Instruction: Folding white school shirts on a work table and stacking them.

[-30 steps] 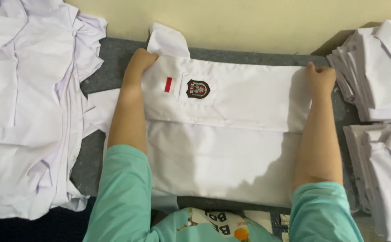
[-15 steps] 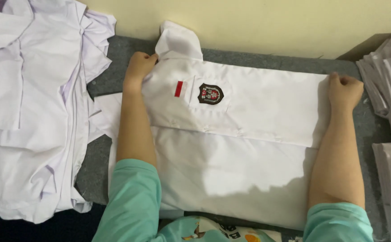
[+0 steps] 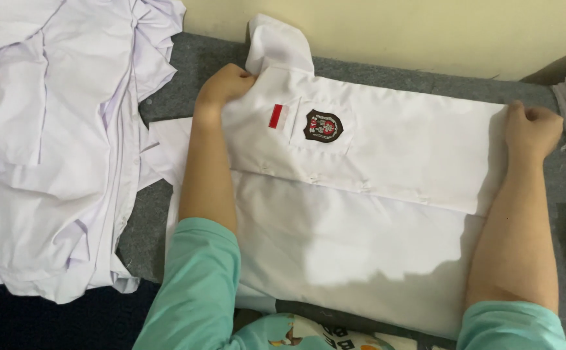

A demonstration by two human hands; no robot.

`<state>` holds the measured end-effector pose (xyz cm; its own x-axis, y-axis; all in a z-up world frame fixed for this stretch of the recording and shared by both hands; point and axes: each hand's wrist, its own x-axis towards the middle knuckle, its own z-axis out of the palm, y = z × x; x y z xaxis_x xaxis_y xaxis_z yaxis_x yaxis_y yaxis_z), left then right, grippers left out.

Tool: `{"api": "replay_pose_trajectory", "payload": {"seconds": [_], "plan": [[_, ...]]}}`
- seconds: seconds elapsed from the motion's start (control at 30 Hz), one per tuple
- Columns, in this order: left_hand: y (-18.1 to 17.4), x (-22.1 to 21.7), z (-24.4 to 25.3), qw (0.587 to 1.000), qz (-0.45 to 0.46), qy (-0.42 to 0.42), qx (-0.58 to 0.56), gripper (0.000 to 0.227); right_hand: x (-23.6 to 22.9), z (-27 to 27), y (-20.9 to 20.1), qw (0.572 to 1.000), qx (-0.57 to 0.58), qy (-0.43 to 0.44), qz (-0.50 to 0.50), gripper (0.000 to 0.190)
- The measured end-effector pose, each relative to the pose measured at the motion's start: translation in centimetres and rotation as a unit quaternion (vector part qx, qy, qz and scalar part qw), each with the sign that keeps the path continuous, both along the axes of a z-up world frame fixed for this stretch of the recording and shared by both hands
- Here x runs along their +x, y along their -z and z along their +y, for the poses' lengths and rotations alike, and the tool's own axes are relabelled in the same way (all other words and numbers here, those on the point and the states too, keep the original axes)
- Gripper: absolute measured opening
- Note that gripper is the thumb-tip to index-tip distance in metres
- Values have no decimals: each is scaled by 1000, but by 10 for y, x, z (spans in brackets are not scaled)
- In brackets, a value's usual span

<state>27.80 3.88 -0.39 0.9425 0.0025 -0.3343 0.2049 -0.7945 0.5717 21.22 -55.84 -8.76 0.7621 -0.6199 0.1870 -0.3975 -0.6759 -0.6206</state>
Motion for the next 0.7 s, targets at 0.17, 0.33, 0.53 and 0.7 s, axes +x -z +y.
{"api": "replay_pose_trajectory", "payload": {"seconds": [0.17, 0.33, 0.53, 0.7], "plan": [[51, 22, -6, 990, -136, 27, 20, 28, -2, -2, 0, 1000, 12, -15, 3, 59], [71, 37, -14, 983, -158, -16, 87, 18, -11, 17, -17, 999, 38, -16, -4, 59], [63, 35, -5, 975, -210, -50, 53, 18, 8, -22, 21, 999, -14, -39, -23, 53], [63, 40, 12, 941, -316, -114, -40, 11, 5, -16, 15, 1000, -6, -31, -3, 62]]}}
